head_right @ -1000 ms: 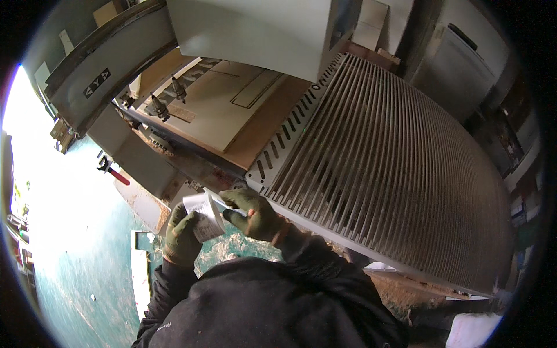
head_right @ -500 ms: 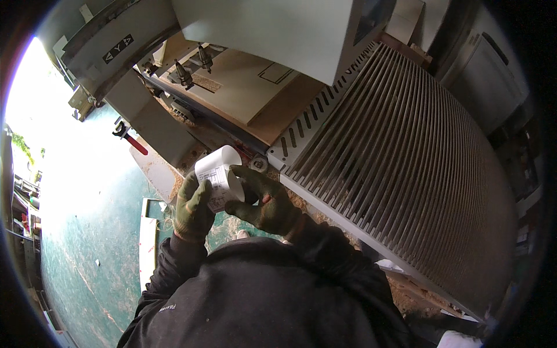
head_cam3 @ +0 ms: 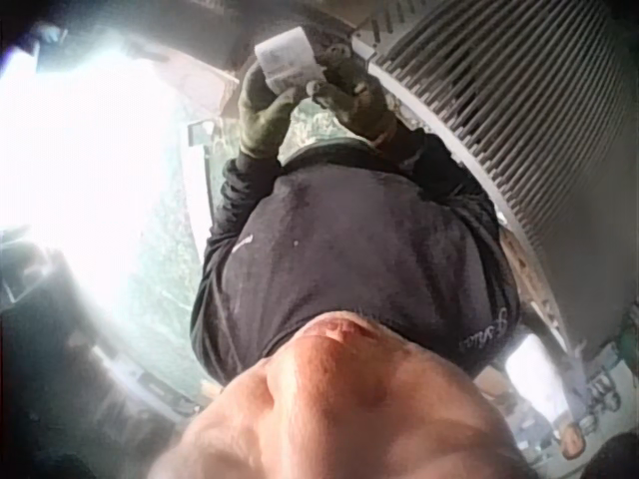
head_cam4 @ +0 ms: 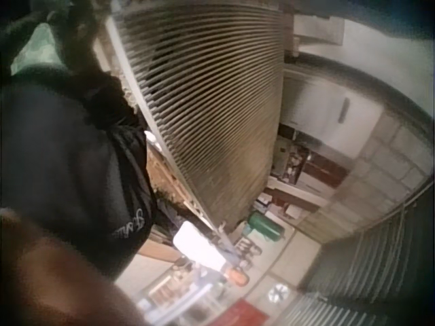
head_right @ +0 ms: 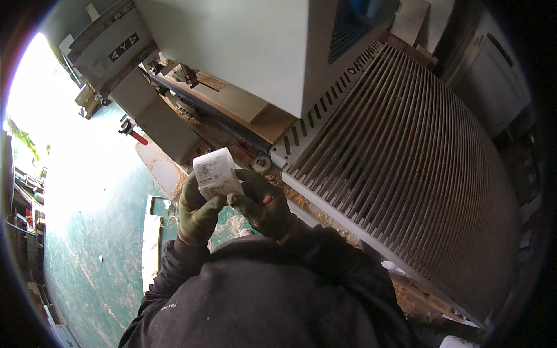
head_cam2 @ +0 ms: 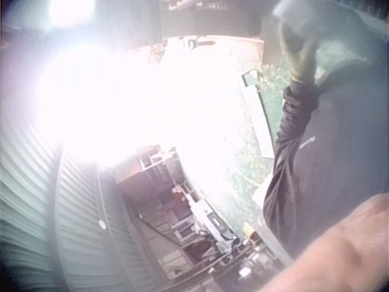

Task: The person applies small paper labels to a large board on a CNC machine table. They peel labels from a sheet and place them on specific spots on the board while another person assists by holding the board steady.

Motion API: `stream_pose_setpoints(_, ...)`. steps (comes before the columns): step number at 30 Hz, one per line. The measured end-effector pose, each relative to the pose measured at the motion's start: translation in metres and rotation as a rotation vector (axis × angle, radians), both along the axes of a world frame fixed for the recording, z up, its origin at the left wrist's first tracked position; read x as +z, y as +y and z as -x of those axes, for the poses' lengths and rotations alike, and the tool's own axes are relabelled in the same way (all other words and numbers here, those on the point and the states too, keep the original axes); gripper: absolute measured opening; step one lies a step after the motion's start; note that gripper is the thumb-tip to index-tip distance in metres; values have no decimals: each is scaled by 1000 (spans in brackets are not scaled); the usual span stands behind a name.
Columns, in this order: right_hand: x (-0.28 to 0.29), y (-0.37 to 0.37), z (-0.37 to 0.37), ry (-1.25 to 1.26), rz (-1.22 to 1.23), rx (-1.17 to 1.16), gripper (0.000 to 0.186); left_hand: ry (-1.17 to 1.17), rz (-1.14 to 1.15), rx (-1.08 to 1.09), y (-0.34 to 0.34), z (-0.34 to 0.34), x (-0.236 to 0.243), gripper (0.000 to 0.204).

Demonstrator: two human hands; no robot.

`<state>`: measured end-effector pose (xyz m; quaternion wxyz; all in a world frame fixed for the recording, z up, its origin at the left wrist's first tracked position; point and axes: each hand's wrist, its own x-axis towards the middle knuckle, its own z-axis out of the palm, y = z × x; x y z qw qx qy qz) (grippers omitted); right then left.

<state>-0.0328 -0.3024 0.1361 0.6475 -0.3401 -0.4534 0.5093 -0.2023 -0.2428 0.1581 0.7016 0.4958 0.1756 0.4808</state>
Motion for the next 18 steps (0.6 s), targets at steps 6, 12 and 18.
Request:
stream_pose_setpoints(6, -6, -16, -15, -431, -71, -111, 58, 106, 50, 136, -3, 17, -17, 54)
stream_pose_setpoints(12, -12, -34, -21, -490, -64, -63, 56, 206, 112, 232, -24, 45, -21, 52)
stream_pose_setpoints(18, -12, -50, -31, -561, -129, 75, 58, 302, 201, 492, -65, 50, -3, 23)
